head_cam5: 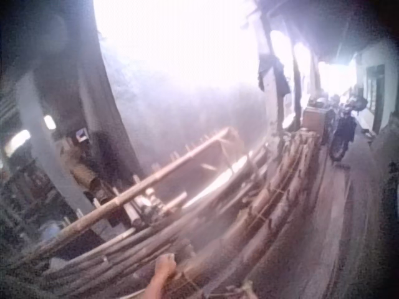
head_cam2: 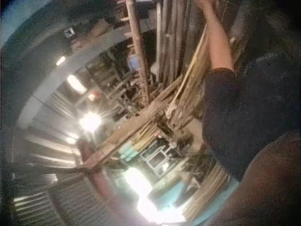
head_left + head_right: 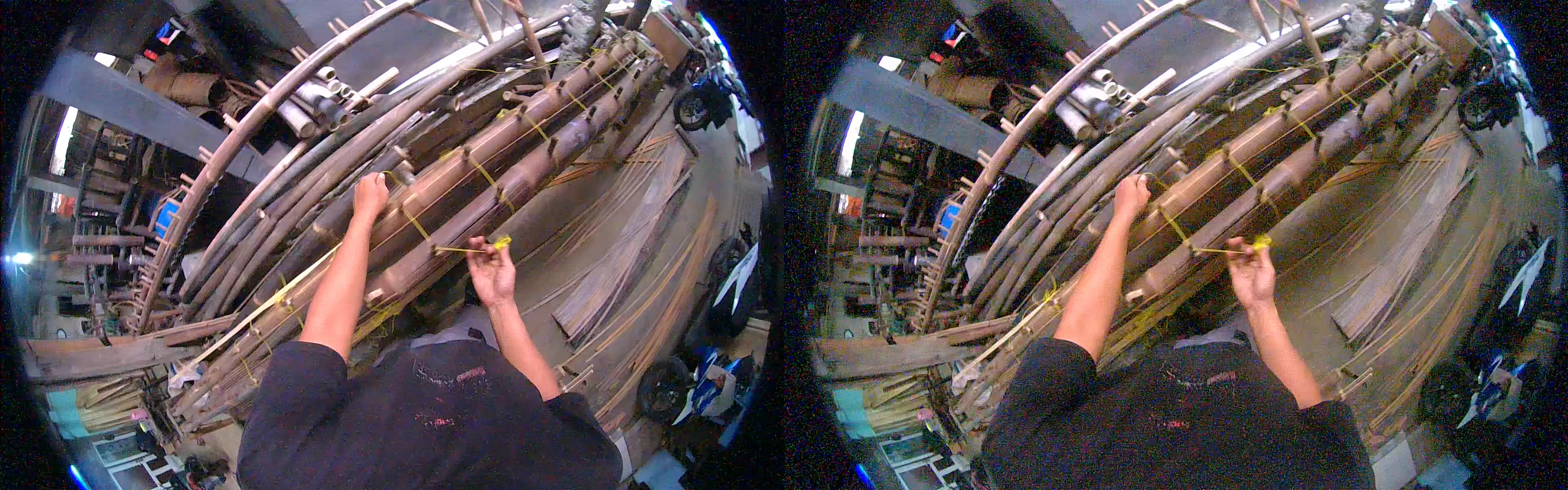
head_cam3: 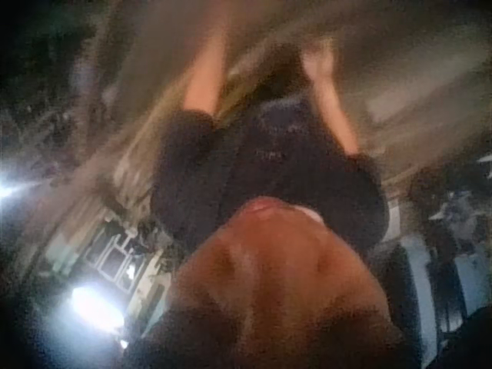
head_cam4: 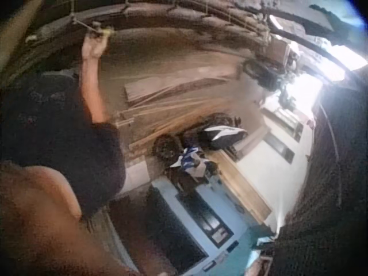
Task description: The person repeatedly ties yellow string around a bundle of long bamboo poles arranged horizontally. They wrap the string around the poles and secure it with knots, moving along the length of the bundle to fasten multiple sections.
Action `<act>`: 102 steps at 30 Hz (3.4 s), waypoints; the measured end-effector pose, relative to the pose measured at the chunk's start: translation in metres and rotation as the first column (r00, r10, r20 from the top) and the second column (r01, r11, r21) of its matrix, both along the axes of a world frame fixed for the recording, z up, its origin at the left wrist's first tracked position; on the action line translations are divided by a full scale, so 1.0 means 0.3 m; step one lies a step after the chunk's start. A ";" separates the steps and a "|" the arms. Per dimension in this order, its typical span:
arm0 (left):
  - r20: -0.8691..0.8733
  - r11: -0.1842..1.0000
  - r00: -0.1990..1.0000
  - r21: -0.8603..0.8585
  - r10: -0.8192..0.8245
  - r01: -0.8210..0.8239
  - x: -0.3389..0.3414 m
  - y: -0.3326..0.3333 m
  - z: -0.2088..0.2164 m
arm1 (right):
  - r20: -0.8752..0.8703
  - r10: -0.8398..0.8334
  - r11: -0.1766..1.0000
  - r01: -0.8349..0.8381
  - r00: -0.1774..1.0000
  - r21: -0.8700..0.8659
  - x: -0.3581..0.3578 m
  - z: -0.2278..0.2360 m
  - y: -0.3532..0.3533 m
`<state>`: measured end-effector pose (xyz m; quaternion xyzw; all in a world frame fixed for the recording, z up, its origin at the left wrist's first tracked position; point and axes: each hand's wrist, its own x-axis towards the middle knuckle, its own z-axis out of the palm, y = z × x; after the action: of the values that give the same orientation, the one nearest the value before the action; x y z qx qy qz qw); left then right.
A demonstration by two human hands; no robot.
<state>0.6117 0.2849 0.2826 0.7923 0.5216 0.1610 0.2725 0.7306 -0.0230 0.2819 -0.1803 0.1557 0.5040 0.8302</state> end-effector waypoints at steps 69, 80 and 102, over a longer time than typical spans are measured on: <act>0.342 0.940 0.939 0.326 -0.021 -0.098 -0.499 -0.076 0.111 | 0.790 0.089 0.800 -0.428 -0.607 -0.419 -0.615 0.087 0.093; -0.117 0.997 0.991 0.008 -0.072 0.073 -0.866 -0.048 0.109 | -0.224 0.156 0.902 -0.231 0.962 -0.364 -0.799 -0.487 -0.314; -0.431 0.999 0.902 0.031 0.022 -0.010 -1.580 -0.070 0.268 | 0.644 0.749 0.568 -0.651 0.155 -0.505 -1.294 -0.150 -0.024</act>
<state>0.1377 0.2638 0.3631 0.8077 0.5732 -0.0087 0.1377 0.3422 -0.0302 0.2369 -0.4840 -0.3180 0.6745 0.4579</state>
